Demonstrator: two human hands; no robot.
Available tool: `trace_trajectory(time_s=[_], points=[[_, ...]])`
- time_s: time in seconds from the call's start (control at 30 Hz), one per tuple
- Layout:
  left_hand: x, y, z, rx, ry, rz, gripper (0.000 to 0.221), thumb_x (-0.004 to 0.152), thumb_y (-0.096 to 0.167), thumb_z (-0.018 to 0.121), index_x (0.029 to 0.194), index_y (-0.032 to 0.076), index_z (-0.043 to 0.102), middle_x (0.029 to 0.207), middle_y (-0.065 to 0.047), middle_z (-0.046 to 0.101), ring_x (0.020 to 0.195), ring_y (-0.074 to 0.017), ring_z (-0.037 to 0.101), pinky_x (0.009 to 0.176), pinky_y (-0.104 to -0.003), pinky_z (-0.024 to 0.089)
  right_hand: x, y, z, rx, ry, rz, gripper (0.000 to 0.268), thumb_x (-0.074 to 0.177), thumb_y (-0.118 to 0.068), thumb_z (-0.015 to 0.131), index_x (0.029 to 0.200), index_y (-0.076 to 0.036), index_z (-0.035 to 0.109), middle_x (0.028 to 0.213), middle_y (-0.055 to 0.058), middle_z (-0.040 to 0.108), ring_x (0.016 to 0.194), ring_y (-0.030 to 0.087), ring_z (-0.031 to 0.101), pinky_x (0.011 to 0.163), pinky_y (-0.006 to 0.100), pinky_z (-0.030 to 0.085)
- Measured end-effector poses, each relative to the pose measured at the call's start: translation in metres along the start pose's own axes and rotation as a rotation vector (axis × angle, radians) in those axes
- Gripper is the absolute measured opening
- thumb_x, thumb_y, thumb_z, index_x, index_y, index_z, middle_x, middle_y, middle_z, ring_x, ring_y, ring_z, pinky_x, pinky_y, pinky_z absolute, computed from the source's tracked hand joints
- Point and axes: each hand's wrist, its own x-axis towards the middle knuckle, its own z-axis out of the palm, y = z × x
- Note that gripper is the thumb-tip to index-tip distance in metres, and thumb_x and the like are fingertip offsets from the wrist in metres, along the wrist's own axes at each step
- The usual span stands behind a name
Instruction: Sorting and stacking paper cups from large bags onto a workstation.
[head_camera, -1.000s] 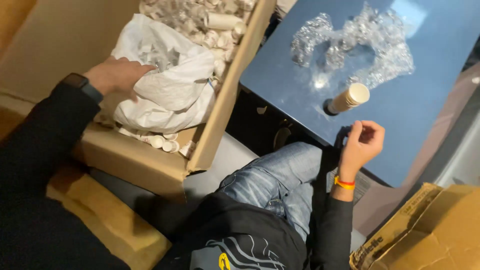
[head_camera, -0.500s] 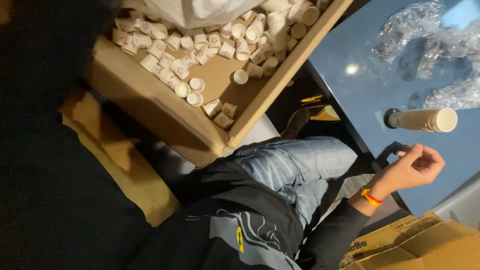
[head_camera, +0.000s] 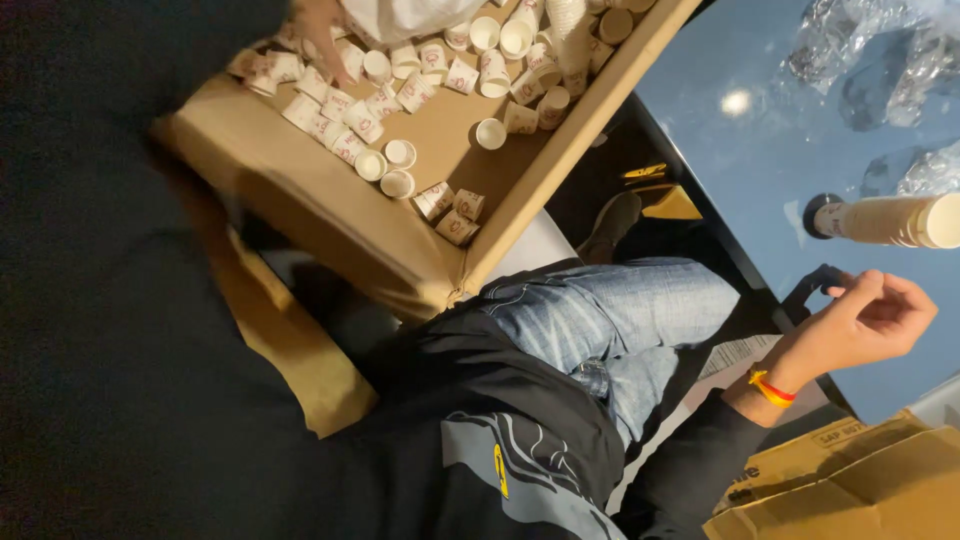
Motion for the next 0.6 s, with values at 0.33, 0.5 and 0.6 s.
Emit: trace_trajectory(time_s=[0.33, 0.5, 0.6], points=[[-0.067, 0.119, 0.023, -0.02, -0.365, -0.042, 0.128, 0.069, 0.069, 0.075, 0.168, 0.031, 0.003, 0.167, -0.022, 0.027, 0.154, -0.042, 0.027, 0.108, -0.066, 0.043, 0.0, 0.005, 0.008, -0.021, 0.089, 0.084, 0.004, 0.114, 0.006, 0.063, 0.114, 0.007, 0.059, 0.105, 0.013, 0.063, 0.083, 0.02, 0.069, 0.065, 0.027, 0.055], [-0.054, 0.162, 0.062, -0.121, -0.533, 0.005, 0.102, 0.073, 0.053, 0.079, 0.157, 0.029, 0.027, 0.162, -0.01, 0.036, 0.146, -0.028, 0.037, 0.096, -0.056, 0.053, -0.002, -0.016, 0.012, -0.075, 0.03, 0.069, 0.007, 0.114, 0.009, 0.06, 0.119, 0.005, 0.057, 0.104, 0.012, 0.064, 0.083, 0.018, 0.072, 0.07, 0.026, 0.055], [-0.032, 0.165, 0.091, -0.066, -0.631, 0.073, 0.077, 0.079, 0.04, 0.07, 0.151, 0.035, 0.044, 0.145, -0.008, 0.054, 0.115, -0.021, 0.052, 0.076, -0.046, 0.055, -0.003, -0.015, 0.012, -0.089, 0.02, 0.041, 0.008, 0.114, 0.01, 0.06, 0.119, 0.004, 0.057, 0.103, 0.01, 0.062, 0.08, 0.016, 0.066, 0.07, 0.026, 0.055]])
